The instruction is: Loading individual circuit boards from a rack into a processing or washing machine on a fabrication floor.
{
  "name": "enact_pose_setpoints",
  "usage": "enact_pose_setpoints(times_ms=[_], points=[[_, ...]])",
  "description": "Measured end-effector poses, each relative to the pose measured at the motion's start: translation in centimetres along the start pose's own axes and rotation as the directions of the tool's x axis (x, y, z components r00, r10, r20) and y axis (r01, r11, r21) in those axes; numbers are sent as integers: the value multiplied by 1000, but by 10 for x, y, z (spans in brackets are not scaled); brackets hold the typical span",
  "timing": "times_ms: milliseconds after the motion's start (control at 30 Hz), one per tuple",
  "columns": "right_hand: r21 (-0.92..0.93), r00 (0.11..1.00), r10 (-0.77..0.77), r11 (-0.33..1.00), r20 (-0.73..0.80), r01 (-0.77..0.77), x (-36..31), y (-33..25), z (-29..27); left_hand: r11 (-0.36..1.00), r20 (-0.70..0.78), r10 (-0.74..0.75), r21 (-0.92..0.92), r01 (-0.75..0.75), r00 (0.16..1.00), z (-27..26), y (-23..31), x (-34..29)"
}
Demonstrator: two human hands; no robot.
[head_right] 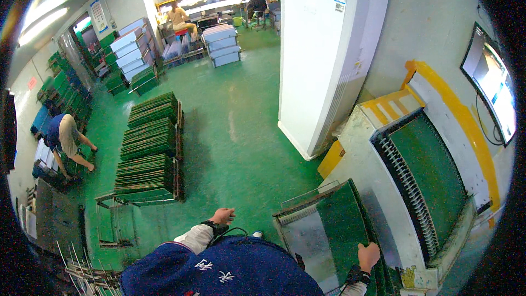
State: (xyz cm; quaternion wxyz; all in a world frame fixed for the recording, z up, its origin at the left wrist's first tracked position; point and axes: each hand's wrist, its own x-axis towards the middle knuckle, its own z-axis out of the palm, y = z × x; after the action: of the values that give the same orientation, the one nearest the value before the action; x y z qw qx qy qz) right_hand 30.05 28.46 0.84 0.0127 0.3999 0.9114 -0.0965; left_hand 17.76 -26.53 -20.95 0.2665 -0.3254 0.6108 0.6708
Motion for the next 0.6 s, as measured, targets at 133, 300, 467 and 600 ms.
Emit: enact_pose_setpoints(times_ms=[133,300,467,600], points=[[-32,1000,10,999,15,-9,4,4,1,1000,-17,19,16,-19,1000,4,6,-2],[-22,1000,-12,1000,-12,11,12,13,11,999,-5,21,49,-20,1000,-1,4,1],[-20,1000,5,1000,20,-4,8,5,2,997,9,21,69,-21,1000,-5,-1,-8],[-25,1000,-13,1000,15,14,8,4,2,1000,-7,8,21,-8,1000,-10,-11,-8]])
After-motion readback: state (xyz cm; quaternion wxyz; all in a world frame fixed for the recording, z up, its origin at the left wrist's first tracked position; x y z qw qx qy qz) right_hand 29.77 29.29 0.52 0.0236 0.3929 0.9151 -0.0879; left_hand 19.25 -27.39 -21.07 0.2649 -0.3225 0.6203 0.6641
